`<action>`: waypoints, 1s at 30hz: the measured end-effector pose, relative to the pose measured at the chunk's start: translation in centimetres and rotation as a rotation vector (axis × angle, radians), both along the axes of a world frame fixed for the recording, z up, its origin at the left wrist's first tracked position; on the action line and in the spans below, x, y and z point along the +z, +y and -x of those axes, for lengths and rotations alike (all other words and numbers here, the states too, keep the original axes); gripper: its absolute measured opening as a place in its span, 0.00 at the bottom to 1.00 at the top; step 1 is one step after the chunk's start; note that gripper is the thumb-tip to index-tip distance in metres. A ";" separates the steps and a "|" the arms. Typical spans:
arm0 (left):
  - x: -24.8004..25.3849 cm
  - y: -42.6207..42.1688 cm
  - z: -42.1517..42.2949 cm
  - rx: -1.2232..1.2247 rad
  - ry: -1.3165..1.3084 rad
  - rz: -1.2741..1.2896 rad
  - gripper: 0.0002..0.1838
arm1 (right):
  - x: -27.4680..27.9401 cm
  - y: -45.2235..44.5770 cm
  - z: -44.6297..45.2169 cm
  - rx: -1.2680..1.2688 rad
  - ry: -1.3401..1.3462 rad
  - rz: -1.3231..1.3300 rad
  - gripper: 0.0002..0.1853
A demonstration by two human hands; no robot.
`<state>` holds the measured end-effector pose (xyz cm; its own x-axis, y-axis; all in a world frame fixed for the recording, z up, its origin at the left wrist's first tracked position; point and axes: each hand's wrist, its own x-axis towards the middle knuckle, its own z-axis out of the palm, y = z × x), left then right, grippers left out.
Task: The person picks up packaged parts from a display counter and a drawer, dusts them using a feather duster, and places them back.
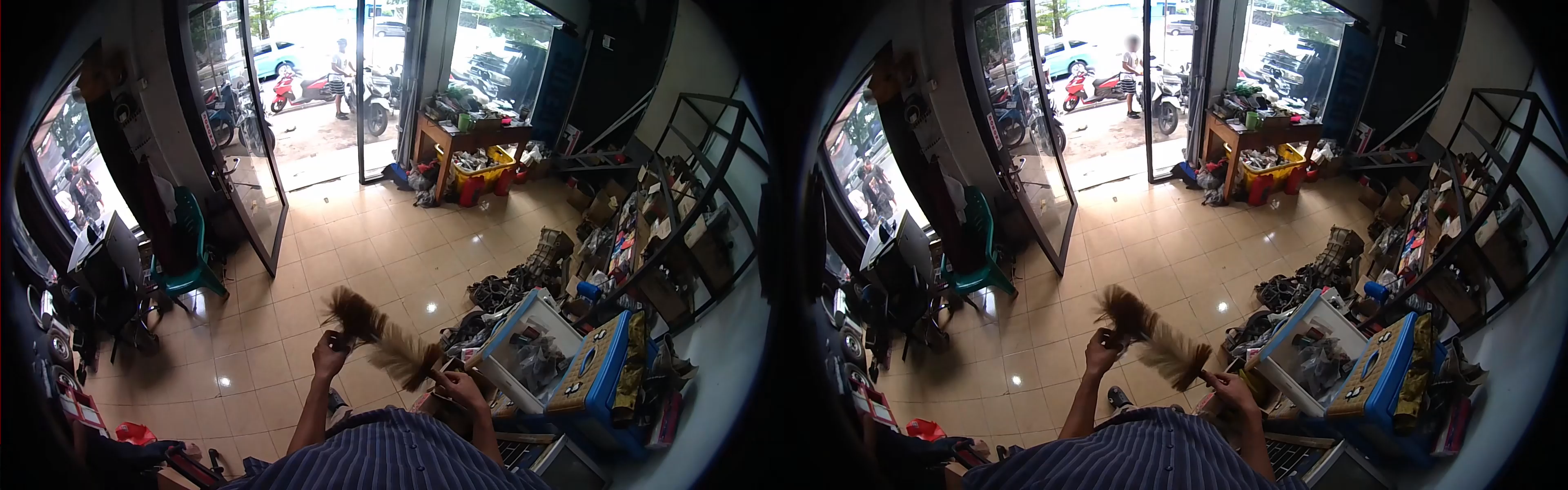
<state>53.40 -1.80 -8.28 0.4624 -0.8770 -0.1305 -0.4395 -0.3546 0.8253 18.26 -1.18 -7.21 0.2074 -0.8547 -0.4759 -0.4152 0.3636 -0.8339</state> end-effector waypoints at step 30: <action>-0.9 0.7 -0.8 -0.138 0.067 0.221 0.17 | 0.5 -3.0 -0.9 0.087 -0.066 -0.086 0.25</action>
